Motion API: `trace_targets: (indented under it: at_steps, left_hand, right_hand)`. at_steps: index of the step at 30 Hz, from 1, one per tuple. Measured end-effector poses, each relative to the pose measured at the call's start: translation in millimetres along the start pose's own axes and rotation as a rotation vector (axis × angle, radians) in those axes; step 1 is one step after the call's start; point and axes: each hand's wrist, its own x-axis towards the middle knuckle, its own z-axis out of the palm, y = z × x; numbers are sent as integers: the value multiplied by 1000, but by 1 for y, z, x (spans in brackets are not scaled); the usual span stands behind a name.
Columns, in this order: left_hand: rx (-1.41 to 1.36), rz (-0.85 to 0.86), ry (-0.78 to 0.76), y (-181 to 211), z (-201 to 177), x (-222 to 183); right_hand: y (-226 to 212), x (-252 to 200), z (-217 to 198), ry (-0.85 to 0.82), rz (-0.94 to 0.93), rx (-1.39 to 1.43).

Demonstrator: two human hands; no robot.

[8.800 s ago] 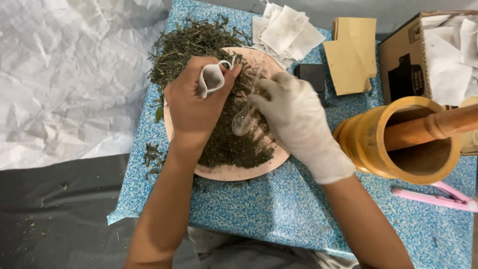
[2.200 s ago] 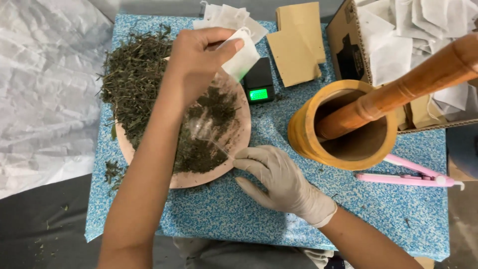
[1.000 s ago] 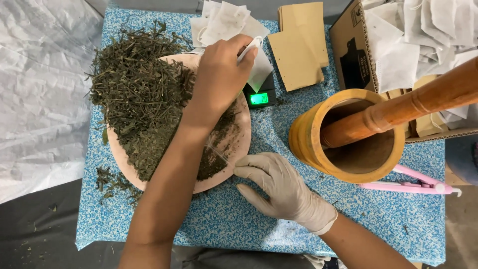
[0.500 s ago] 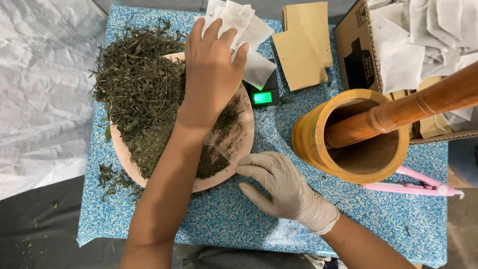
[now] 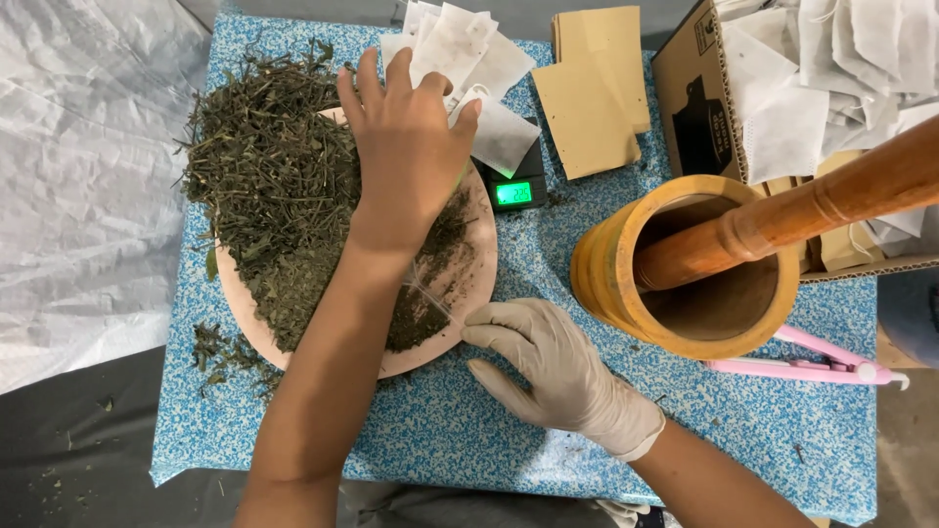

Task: Grinding tea leaves with a mortar and pestle, then filling the crushed leaves into tea bags using a spoon and weighing them on a digital scale.

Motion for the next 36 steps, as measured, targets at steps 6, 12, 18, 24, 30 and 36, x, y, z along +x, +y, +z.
trace_targets:
  at_steps: [6,12,18,24,30,36]
  left_hand:
    - [-4,-8,-15,0,1,0]
    - [-11,-27,-67,-5,11,-3]
    - [-17,-28,-108,-1,-1,-5]
    - [10,96,52,-11,17,-18]
    - [-150,-92,-157,16,-33,-1]
    - [-223,60,-119,69,-93,22]
  right_hand:
    - [1,-1,1,3,1,-13]
    - [1,1,1,-4,-8,3]
    - [-1,7,-2,25,-21,-1]
    - [-8,3,-6,28,-42,-26]
    - [-30,-7,-60,27,-76,-133]
    - [-9,-104,-188,292,357,-143]
